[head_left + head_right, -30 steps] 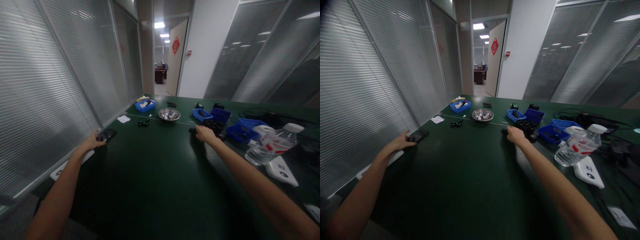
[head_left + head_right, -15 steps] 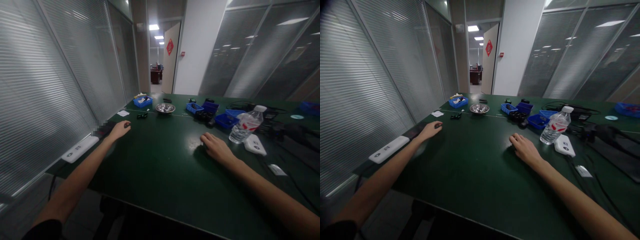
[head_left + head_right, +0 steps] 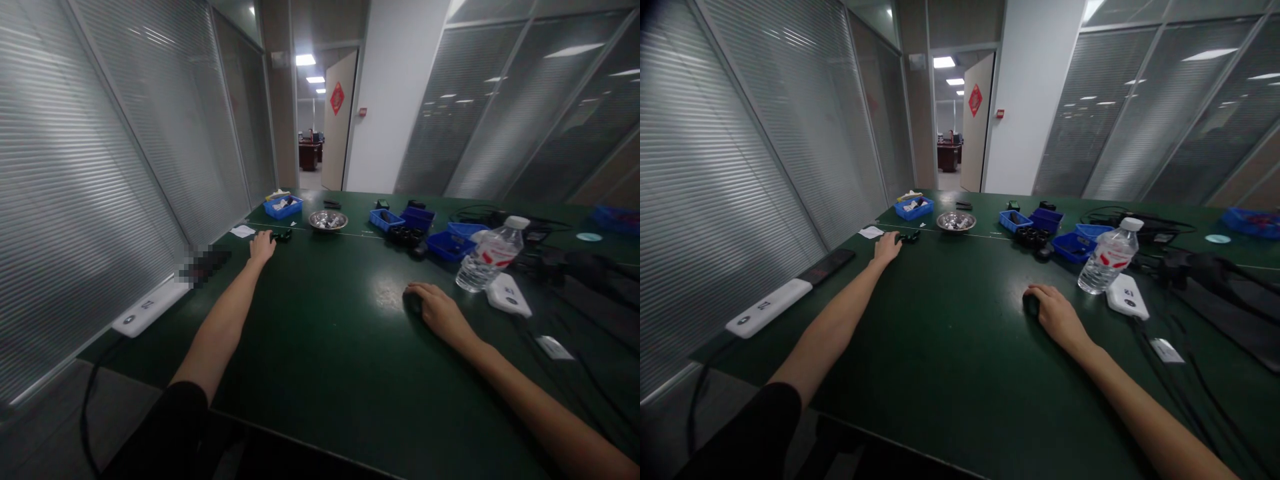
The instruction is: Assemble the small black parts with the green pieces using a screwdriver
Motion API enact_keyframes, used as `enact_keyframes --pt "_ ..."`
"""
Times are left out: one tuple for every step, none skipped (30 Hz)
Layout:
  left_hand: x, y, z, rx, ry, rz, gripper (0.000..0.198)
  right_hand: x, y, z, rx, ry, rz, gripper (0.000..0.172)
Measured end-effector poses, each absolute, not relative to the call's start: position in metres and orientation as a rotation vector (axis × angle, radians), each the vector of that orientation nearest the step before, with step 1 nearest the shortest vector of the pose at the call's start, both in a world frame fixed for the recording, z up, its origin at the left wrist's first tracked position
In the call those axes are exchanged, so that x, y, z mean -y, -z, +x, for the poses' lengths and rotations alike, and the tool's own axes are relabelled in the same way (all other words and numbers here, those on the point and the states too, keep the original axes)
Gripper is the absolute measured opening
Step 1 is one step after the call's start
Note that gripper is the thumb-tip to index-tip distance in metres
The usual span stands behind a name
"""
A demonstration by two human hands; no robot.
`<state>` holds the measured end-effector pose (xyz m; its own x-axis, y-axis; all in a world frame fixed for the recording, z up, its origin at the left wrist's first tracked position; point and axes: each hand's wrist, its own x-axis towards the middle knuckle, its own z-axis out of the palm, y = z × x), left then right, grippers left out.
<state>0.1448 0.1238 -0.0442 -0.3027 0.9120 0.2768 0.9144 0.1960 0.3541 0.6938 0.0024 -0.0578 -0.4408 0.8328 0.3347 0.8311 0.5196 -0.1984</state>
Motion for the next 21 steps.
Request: enact_keyframes --pt "-0.126 0.046 0.145 2.426 0.72 -1.843 0.04 -0.003 0.058 0.693 2.371 -0.003 -1.365 0.045" --pt "-0.128 0.048 0.145 2.427 0.715 -1.834 0.037 -0.004 0.058 0.693 2.37 0.001 -1.36 0.044" --pt "-0.128 0.05 0.145 2.429 0.711 -1.823 0.035 -0.004 0.059 0.693 2.368 0.004 -1.358 0.043" --pt "-0.128 0.051 0.145 2.431 0.709 -1.813 0.033 -0.004 0.059 0.693 2.369 0.001 -1.358 0.044" --pt "-0.128 0.052 0.144 2.433 0.709 -1.801 0.032 -0.004 0.06 0.693 2.37 -0.004 -1.358 0.044" --pt "-0.126 0.053 0.143 2.436 0.709 -1.789 0.031 -0.004 0.06 0.694 2.369 -0.012 -1.354 0.044" --pt "-0.125 0.053 0.142 2.44 0.709 -1.778 0.03 -0.003 0.061 0.695 2.373 -0.021 -1.344 0.044" --pt "-0.123 0.053 0.141 2.444 0.71 -1.767 0.03 -0.002 0.061 0.695 2.377 -0.03 -1.328 0.043" --pt "-0.121 0.053 0.14 2.449 0.71 -1.759 0.03 -0.001 0.061 0.696 2.382 -0.036 -1.311 0.041" --pt "-0.119 0.052 0.139 2.453 0.71 -1.753 0.03 0.001 0.06 0.696 2.388 -0.042 -1.296 0.041" --pt "-0.116 0.052 0.138 2.456 0.71 -1.749 0.03 0.002 0.059 0.695 2.388 -0.047 -1.292 0.04" --pt "-0.114 0.052 0.137 2.459 0.711 -1.747 0.03 0.003 0.058 0.694 2.382 -0.051 -1.304 0.04" --pt "-0.111 0.052 0.136 2.461 0.713 -1.747 0.03 0.005 0.057 0.693 2.366 -0.053 -1.332 0.04" --pt "-0.108 0.052 0.135 2.461 0.715 -1.749 0.03 0.006 0.056 0.691 2.345 -0.051 -1.368 0.041" --pt "-0.106 0.052 0.134 2.461 0.718 -1.751 0.031 0.007 0.054 0.69 2.326 -0.047 -1.407 0.041" --pt "-0.103 0.053 0.134 2.46 0.722 -1.754 0.031 0.007 0.053 0.688 2.31 -0.04 -1.442 0.041" --pt "-0.101 0.053 0.134 2.459 0.726 -1.757 0.031 0.008 0.052 0.686 2.305 -0.03 -1.467 0.042" --pt "-0.098 0.054 0.133 2.459 0.731 -1.759 0.031 0.008 0.051 0.684 2.312 -0.018 -1.477 0.043" --pt "-0.096 0.055 0.133 2.459 0.736 -1.76 0.031 0.008 0.051 0.683 2.327 -0.004 -1.476 0.044" --pt "-0.094 0.055 0.133 2.459 0.741 -1.761 0.031 0.008 0.051 0.682 2.344 0.008 -1.47 0.046" --pt "-0.093 0.055 0.133 2.458 0.745 -1.764 0.03 0.008 0.051 0.682 2.359 0.018 -1.464 0.047"
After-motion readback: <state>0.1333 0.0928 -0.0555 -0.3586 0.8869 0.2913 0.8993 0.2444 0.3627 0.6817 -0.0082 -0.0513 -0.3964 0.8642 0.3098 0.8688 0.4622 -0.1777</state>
